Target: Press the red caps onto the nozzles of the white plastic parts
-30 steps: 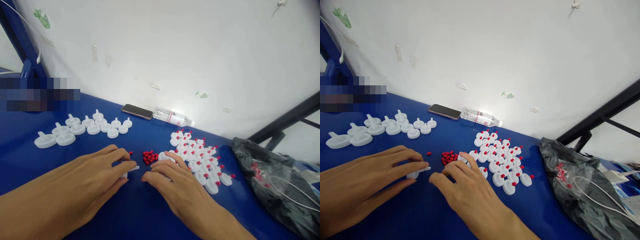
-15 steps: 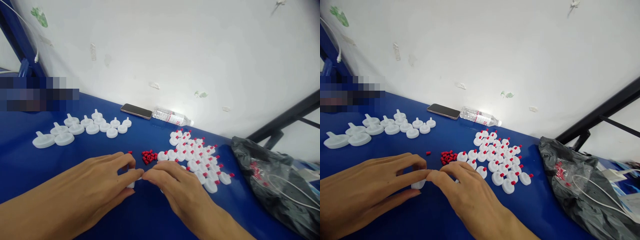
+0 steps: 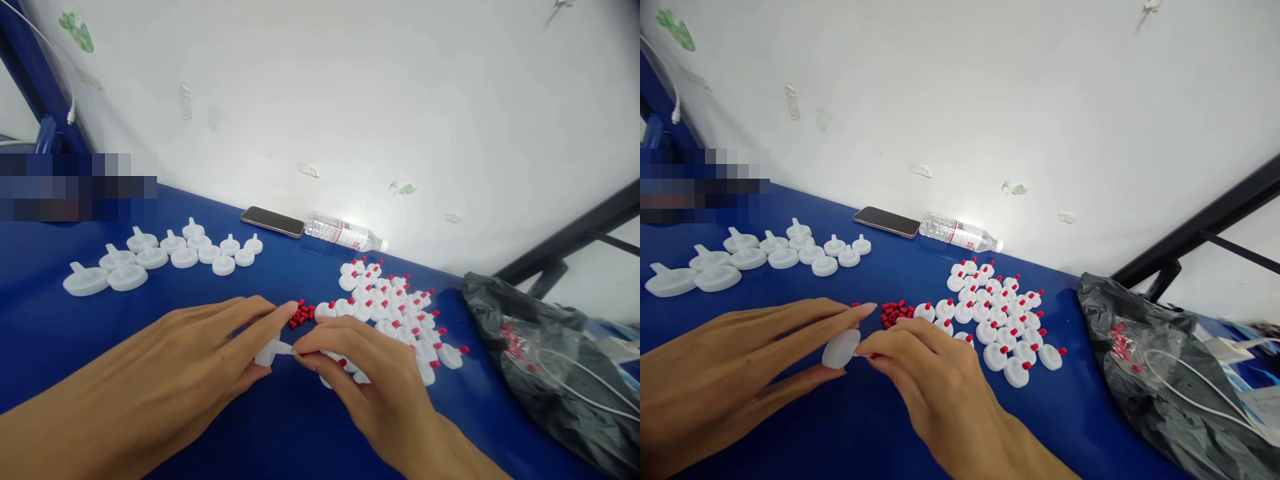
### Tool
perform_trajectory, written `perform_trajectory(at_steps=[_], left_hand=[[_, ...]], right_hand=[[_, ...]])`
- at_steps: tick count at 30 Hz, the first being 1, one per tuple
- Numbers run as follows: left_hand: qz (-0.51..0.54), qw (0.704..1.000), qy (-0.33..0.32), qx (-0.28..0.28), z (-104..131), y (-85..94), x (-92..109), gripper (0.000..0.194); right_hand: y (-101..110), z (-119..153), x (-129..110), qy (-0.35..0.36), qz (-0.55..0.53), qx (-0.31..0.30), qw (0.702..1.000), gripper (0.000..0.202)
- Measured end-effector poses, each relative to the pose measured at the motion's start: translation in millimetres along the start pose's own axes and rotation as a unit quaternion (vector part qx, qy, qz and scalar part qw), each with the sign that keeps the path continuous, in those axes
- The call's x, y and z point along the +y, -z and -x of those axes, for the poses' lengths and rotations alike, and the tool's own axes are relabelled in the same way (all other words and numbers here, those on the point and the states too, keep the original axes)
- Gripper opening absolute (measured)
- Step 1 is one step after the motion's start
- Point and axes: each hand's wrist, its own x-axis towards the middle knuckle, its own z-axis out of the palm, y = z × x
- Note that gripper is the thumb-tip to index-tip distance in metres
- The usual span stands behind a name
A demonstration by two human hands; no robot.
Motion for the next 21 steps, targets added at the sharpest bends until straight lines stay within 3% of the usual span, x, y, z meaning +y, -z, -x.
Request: perform_trajectory(at_steps=[7, 12, 16, 21], left_hand=[[-0.045, 0.996, -0.068, 0.026, -22.3, 19.7, 3.4, 0.050], [-0.102, 0.988, -0.101, 0.059, -24.3, 18.2, 6.0, 0.048], [-0.065, 0.993, -0.088, 0.046, -15.7, 9.3, 6.7, 0.051], [-0.011, 0.998, -0.040, 0.051, -0.5, 11.3, -0.2, 0.049]], right_hand=[[5.4, -7.4, -6.2, 0.002, -0.020, 0.037, 0.999, 0.020], [7.9, -8.0, -7.7, 0.019, 0.007, 0.048, 0.999, 0.021], [6.8, -7.3, -5.7, 0.023, 0.009, 0.048, 0.999, 0.022], [8.5, -7.5, -4.7, -0.037, 0.035, 0.041, 0.998, 0.007]])
